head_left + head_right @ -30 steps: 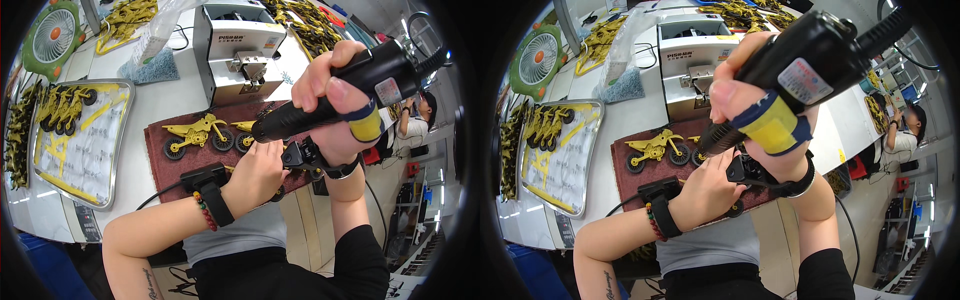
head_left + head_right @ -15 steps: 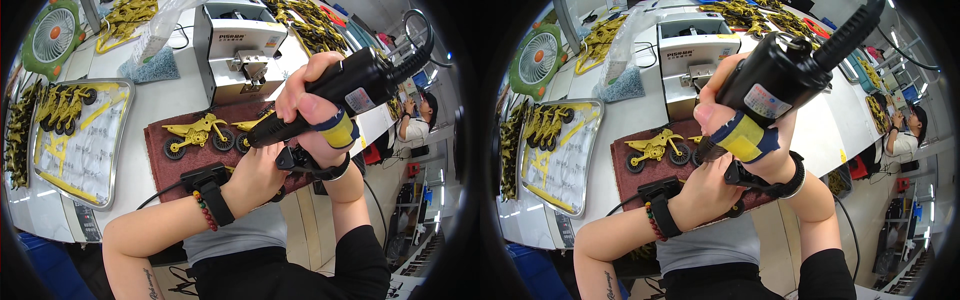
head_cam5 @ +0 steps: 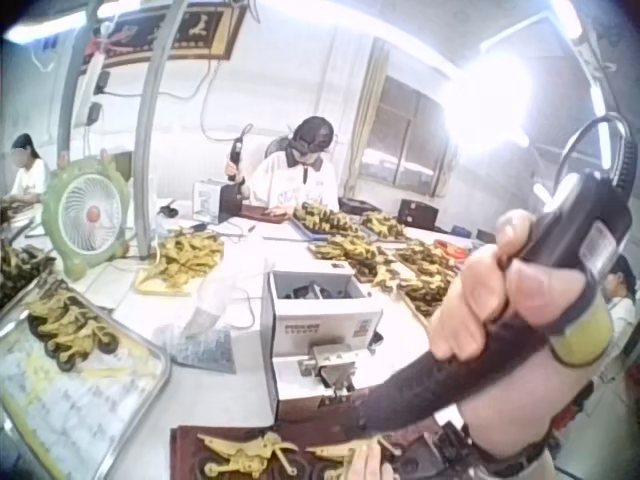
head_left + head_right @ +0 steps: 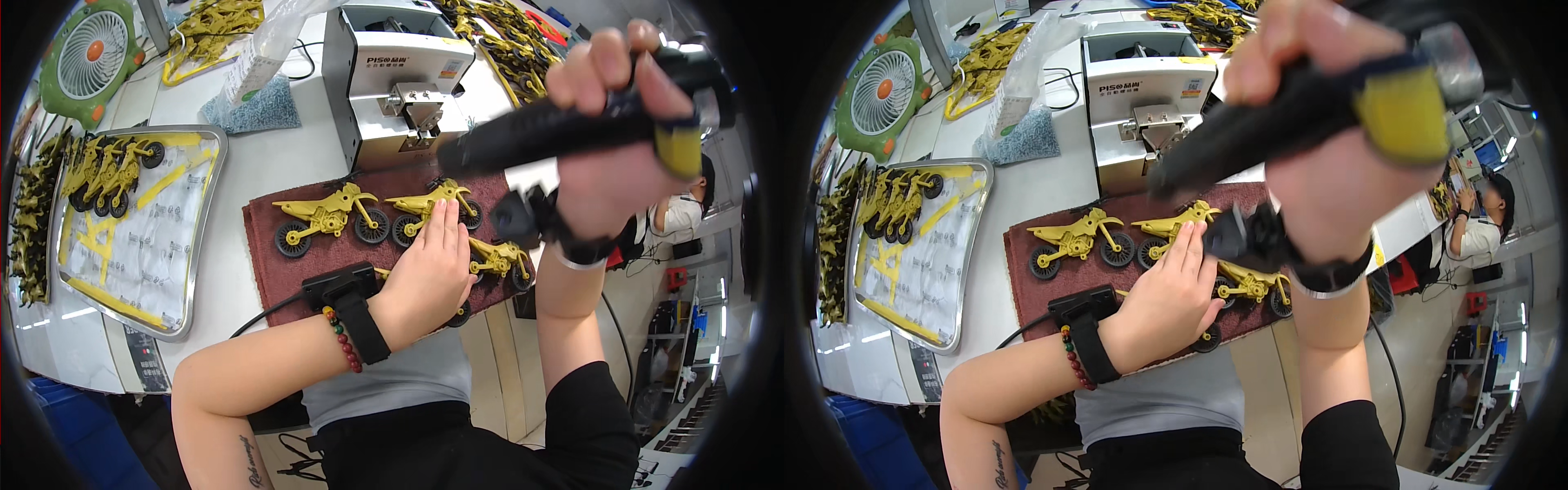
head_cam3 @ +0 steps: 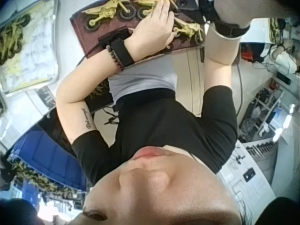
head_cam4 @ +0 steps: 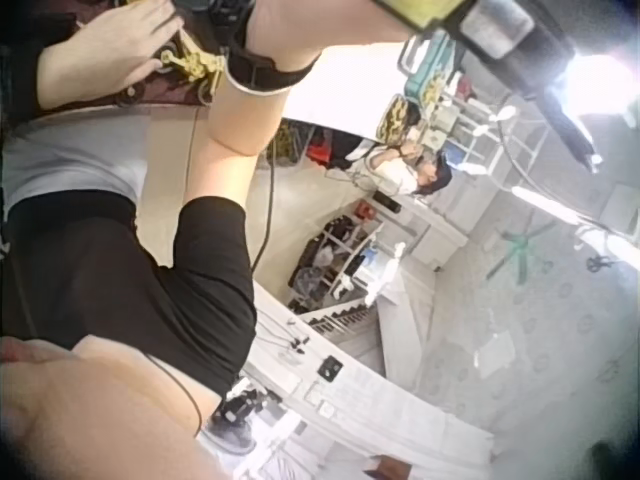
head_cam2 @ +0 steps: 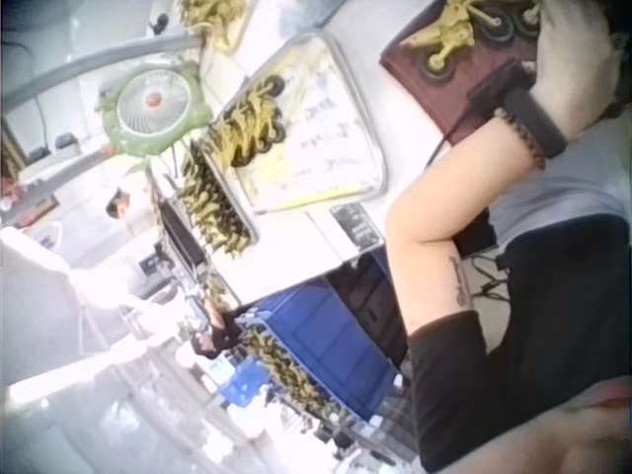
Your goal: Assembling parts of yellow toy motorcycles and using an electric tool on them at a workbench.
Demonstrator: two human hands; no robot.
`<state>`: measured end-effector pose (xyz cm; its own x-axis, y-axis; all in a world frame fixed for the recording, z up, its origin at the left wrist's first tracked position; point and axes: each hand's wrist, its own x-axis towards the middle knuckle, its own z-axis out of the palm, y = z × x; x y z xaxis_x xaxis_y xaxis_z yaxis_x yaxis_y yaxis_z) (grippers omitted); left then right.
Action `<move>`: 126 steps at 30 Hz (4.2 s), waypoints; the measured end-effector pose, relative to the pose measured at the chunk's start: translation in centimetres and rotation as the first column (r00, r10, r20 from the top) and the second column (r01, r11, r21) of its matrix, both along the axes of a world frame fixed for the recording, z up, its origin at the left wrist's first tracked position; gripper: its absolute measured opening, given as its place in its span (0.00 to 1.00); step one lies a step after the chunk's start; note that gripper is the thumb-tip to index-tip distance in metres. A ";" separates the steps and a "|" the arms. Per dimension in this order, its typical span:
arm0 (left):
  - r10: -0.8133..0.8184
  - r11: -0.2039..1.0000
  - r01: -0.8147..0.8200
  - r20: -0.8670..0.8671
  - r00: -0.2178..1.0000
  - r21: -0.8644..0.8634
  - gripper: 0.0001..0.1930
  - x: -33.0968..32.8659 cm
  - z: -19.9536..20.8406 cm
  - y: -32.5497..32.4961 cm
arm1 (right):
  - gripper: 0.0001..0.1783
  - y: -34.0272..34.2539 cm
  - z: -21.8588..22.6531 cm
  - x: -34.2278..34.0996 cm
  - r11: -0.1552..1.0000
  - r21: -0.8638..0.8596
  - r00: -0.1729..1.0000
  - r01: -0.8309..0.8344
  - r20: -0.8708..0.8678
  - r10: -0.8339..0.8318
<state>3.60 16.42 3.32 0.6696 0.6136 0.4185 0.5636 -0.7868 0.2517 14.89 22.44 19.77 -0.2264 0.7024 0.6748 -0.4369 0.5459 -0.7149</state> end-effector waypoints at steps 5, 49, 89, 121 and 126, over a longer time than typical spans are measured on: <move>0.000 1.000 -0.002 -0.086 0.996 -0.025 0.31 -0.2 0.0 -0.1 | 0.11 5.3 -0.6 -1.9 0.921 0.058 0.920 0.386 -0.096 -0.380; -0.005 0.999 0.005 -0.001 1.000 -0.035 0.33 0.1 -0.8 -0.1 | 0.11 4.8 -2.3 -1.7 0.930 0.019 0.902 0.368 -0.250 -0.352; -0.006 0.996 0.010 0.049 0.999 -0.087 0.25 -0.1 -0.4 0.0 | 0.15 0.1 -4.5 -0.9 0.969 -0.170 0.979 0.179 -0.065 -0.192; -0.031 0.961 -0.022 -0.187 0.982 -0.275 0.12 -6.8 4.2 7.5 | 0.17 -15.2 -11.3 13.3 0.843 -0.352 0.697 0.408 -0.476 -0.536; -0.052 0.959 -0.009 -0.207 0.977 -0.282 0.13 -6.6 3.9 7.8 | 0.17 -16.0 -11.6 13.6 0.821 -0.377 0.686 0.429 -0.456 -0.568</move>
